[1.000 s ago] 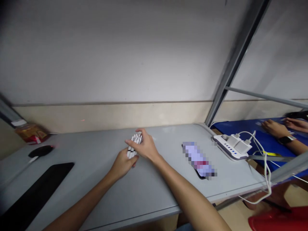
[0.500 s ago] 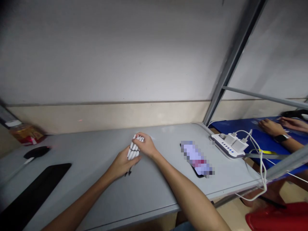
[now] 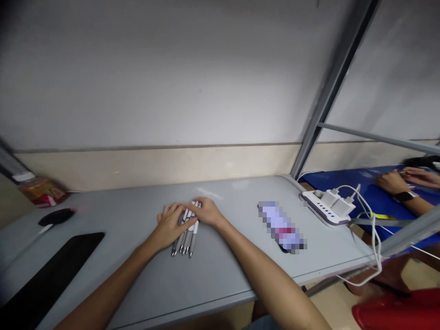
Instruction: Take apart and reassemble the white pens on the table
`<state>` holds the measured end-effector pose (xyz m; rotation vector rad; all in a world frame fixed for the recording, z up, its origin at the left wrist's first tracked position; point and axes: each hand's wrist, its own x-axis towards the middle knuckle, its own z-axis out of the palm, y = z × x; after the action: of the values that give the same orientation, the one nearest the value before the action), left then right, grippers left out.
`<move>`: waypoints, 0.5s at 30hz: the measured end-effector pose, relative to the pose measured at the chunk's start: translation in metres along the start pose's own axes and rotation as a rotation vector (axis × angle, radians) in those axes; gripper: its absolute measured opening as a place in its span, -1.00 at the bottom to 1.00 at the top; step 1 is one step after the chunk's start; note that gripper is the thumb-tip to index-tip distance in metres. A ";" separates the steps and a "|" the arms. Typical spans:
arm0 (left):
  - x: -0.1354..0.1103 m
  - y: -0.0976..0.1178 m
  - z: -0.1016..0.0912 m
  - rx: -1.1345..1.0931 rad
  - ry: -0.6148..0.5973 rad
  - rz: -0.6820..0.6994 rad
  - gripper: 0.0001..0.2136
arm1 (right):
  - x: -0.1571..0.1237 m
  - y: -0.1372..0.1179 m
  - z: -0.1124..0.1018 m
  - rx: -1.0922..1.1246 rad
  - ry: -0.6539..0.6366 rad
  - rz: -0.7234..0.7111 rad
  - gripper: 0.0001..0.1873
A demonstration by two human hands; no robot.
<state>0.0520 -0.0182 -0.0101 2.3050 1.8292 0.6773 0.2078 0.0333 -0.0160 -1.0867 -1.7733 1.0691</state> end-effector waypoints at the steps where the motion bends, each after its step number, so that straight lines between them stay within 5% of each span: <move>1: 0.001 -0.002 0.000 0.018 -0.001 -0.022 -0.58 | 0.001 0.001 -0.001 -0.030 0.023 -0.009 -0.58; 4: 0.003 -0.007 0.001 0.055 -0.012 -0.094 -0.57 | 0.002 0.005 -0.006 -0.124 0.105 -0.037 -0.51; 15: 0.007 -0.020 0.001 0.025 0.007 -0.151 -0.50 | -0.004 -0.001 -0.014 -0.334 0.039 -0.081 -0.64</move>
<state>0.0360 -0.0064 -0.0161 2.1533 2.0013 0.6440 0.2213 0.0330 -0.0113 -1.2113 -1.9918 0.7132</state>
